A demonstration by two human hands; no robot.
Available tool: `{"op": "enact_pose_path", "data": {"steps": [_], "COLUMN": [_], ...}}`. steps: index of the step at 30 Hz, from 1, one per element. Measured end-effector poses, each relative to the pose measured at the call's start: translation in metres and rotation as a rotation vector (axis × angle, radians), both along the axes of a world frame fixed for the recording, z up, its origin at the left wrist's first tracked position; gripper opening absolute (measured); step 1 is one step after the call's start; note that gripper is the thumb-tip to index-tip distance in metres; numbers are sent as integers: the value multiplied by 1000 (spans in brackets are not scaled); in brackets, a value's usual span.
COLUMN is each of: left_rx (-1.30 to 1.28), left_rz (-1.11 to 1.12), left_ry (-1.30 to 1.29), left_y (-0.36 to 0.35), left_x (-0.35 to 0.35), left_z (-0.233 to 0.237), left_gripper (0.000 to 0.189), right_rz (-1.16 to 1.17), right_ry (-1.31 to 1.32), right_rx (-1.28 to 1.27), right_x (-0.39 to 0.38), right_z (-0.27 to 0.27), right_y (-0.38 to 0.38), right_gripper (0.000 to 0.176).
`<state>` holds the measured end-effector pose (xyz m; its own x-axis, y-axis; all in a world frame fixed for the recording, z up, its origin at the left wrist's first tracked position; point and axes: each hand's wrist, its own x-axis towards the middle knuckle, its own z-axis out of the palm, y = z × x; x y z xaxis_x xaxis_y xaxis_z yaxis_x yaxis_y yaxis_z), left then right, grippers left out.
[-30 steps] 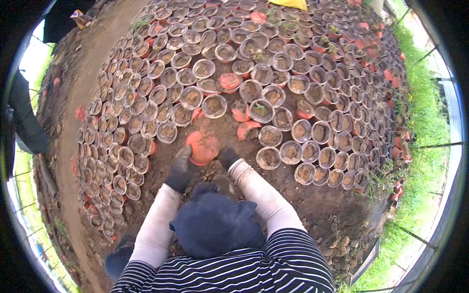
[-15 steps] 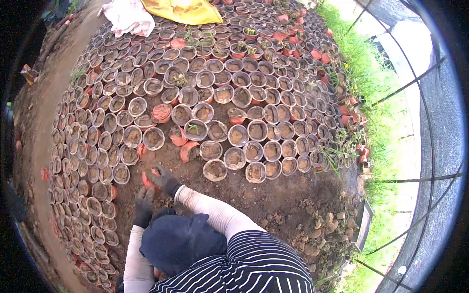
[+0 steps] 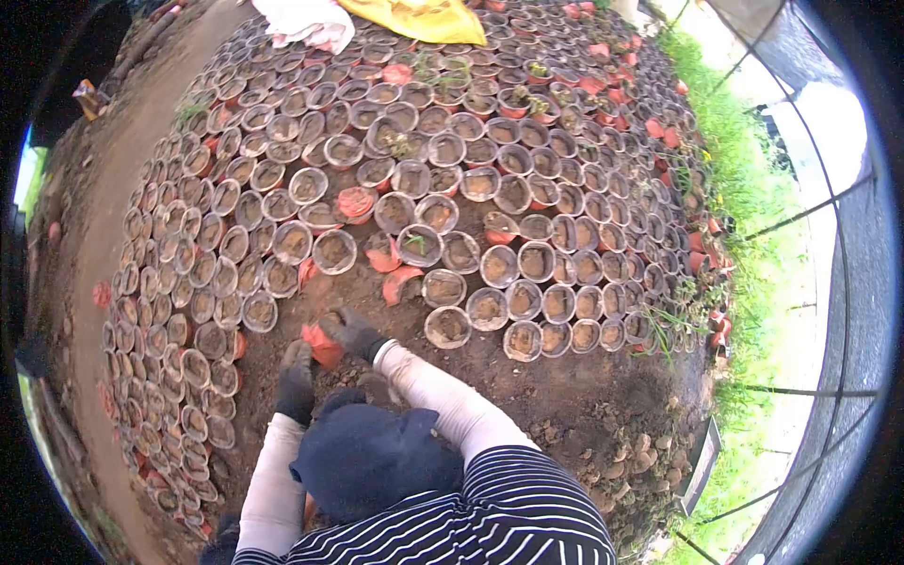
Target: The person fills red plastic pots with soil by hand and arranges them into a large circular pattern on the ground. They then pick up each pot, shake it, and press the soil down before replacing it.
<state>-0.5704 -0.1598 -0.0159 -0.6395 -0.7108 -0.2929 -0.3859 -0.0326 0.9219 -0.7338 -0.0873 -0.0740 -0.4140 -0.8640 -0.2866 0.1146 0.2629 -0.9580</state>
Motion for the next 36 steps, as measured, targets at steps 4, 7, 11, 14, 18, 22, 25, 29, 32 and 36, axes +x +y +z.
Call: {"op": "enact_pose_path", "data": {"steps": [4,7,11,14,18,22,25,29,32,36], "left_rx": [243,103,521,541,566,472,519,736,702,714], "left_rz": [80,104,273,302,396,353,252,123,55,52], "left_ry": [53,60,72,89,136,41,10,21,76,379], "left_y": [11,11,2,7,5,0,-17,-18,-12,3], "left_x": [-4,24,26,36,23,18,4,2,17,8], "left_z": [14,-29,-21,-25,-29,-19,-29,11,-23,-41], "left_gripper": [27,28,23,23,28,40,43,52,53,46], "right_rz": [-40,-149,368,-114,356,140,191,165,118,47], "right_ry": [250,629,1036,1013,948,893,717,563,287,96], "right_rx": [-109,-223,129,-207,196,-70,-159,-304,-199,-138], "right_x": [3,4,-23,-6,-27,-14,-9,2,11,19], "right_z": [-14,-10,-31,30,-7,6,1,28,12,40], "right_y": [14,10,17,11,18,23,7,3,8,12], "right_gripper": [43,39,35,37,53,55,56,49,46,46]}}
